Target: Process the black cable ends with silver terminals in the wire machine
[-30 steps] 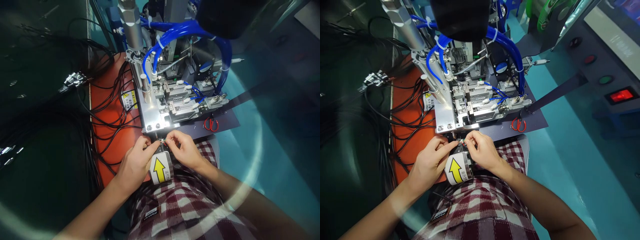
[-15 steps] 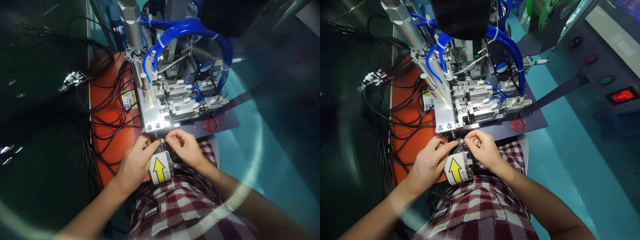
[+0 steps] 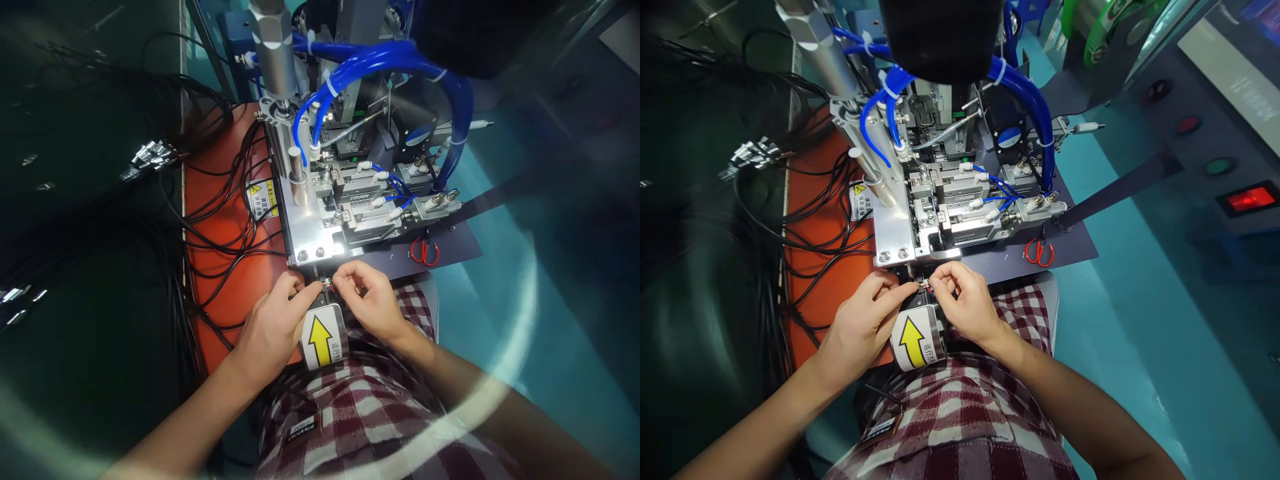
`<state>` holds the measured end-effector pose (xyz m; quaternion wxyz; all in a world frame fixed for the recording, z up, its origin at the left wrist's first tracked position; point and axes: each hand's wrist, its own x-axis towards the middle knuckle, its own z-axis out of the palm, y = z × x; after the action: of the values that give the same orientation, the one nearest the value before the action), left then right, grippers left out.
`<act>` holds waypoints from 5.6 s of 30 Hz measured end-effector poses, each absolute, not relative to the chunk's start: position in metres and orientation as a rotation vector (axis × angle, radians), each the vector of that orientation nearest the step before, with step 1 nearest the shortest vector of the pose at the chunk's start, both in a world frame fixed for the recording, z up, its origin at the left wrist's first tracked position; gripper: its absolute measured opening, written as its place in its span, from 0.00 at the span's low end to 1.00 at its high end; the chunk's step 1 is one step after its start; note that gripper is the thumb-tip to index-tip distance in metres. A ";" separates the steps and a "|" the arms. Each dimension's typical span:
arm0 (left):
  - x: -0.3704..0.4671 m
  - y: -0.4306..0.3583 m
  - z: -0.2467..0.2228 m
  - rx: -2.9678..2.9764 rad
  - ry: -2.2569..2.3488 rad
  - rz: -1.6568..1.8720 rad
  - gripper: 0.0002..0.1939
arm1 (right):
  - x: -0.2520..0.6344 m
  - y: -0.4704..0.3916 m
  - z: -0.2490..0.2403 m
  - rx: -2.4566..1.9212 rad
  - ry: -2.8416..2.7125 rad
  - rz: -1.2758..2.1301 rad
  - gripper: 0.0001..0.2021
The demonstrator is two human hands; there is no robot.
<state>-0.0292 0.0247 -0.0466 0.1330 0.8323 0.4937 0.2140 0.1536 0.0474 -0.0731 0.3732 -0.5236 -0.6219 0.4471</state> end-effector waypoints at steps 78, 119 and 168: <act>-0.029 0.024 -0.048 2.416 1.437 0.642 0.16 | 0.150 0.055 -0.069 -1.406 -1.219 1.645 0.08; -0.030 0.023 -0.041 2.316 1.424 0.666 0.18 | 0.133 0.051 -0.066 -1.435 -1.290 1.399 0.08; -0.031 0.027 -0.044 2.384 1.371 0.717 0.14 | 0.149 0.044 -0.060 -1.477 -1.292 1.496 0.08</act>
<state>-0.0309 0.0273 -0.0436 0.1490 0.8295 0.4770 0.2495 0.1492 0.0442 -0.0597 0.3308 -0.5648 -0.4942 0.5721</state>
